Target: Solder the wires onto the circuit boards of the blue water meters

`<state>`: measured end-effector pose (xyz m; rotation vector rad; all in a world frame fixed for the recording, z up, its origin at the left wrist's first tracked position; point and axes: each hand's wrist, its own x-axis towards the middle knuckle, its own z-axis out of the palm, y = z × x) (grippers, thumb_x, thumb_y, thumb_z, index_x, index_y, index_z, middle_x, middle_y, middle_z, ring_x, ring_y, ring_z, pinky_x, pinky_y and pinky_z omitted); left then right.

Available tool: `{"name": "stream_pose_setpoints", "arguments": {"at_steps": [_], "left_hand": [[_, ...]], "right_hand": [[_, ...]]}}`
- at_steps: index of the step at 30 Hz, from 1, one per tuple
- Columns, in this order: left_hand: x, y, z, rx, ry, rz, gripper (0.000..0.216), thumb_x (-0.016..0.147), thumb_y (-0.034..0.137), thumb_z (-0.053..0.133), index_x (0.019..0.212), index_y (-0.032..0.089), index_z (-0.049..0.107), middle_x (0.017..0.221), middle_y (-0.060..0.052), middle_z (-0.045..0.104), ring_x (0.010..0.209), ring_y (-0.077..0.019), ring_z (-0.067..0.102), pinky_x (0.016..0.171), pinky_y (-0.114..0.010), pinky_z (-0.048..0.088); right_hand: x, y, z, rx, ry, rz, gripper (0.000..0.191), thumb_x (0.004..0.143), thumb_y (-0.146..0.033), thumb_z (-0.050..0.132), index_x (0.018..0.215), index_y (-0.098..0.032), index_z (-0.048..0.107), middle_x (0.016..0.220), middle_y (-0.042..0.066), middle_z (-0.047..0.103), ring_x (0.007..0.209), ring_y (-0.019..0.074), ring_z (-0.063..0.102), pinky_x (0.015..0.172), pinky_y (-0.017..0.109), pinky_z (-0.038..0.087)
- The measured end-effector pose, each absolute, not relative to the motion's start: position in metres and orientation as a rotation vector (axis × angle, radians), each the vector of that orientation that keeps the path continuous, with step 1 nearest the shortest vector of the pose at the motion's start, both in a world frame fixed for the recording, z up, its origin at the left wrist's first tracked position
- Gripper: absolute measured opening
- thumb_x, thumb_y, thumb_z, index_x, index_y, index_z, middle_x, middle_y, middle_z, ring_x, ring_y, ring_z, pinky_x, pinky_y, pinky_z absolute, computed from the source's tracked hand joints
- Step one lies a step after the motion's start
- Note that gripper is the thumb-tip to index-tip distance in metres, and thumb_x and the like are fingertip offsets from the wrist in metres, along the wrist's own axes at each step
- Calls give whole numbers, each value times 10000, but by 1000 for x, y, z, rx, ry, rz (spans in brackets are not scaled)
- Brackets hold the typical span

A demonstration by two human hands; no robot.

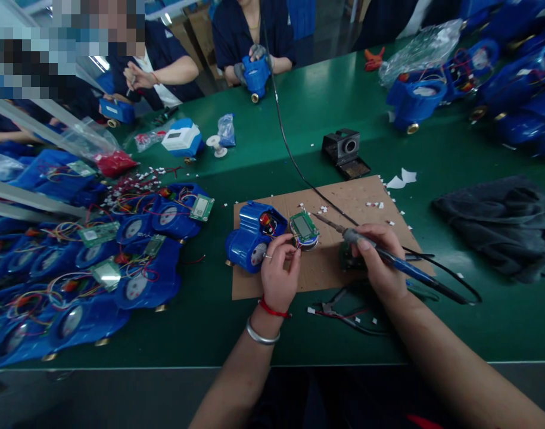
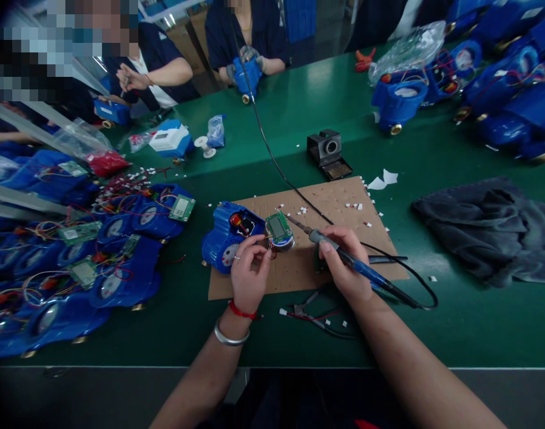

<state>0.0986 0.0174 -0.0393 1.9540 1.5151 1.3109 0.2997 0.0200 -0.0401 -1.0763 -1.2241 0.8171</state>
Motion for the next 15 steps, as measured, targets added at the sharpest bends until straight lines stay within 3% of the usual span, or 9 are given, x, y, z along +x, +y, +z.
{"name": "stream_pose_setpoints", "arguments": {"at_steps": [4, 8, 11, 15], "left_hand": [[101, 0, -36, 2085, 1511, 1204, 33, 889, 158, 570, 915, 175, 580, 1180, -104, 599, 1047, -196, 610, 834, -335, 548], [98, -32, -39, 2311, 1464, 885, 80, 910, 180, 537, 937, 186, 612, 1071, -90, 662, 1007, -207, 639, 871, -363, 547], [87, -56, -43, 2453, 1442, 693, 182, 920, 197, 530, 1075, 187, 625, 1102, -93, 683, 1035, -214, 644, 900, -369, 544], [68, -66, -42, 2376, 1613, 696, 308, 963, 193, 451, 1252, 192, 558, 1203, -97, 670, 1093, -199, 640, 937, -344, 527]], "right_hand": [[302, 20, -41, -1091, -1259, 737, 188, 885, -290, 606, 1063, -230, 617, 728, -5, 595, 636, 149, 569, 602, 301, 451], [302, 16, -36, -1088, -1252, 744, 229, 893, -288, 595, 1115, -234, 614, 757, -2, 598, 642, 148, 566, 614, 308, 448], [301, 13, -30, -1059, -1247, 770, 253, 897, -287, 589, 1145, -236, 602, 767, -2, 597, 642, 145, 561, 603, 299, 441], [302, 11, -26, -1040, -1213, 777, 258, 900, -317, 581, 1145, -237, 600, 777, 1, 596, 643, 147, 559, 612, 302, 448]]}}
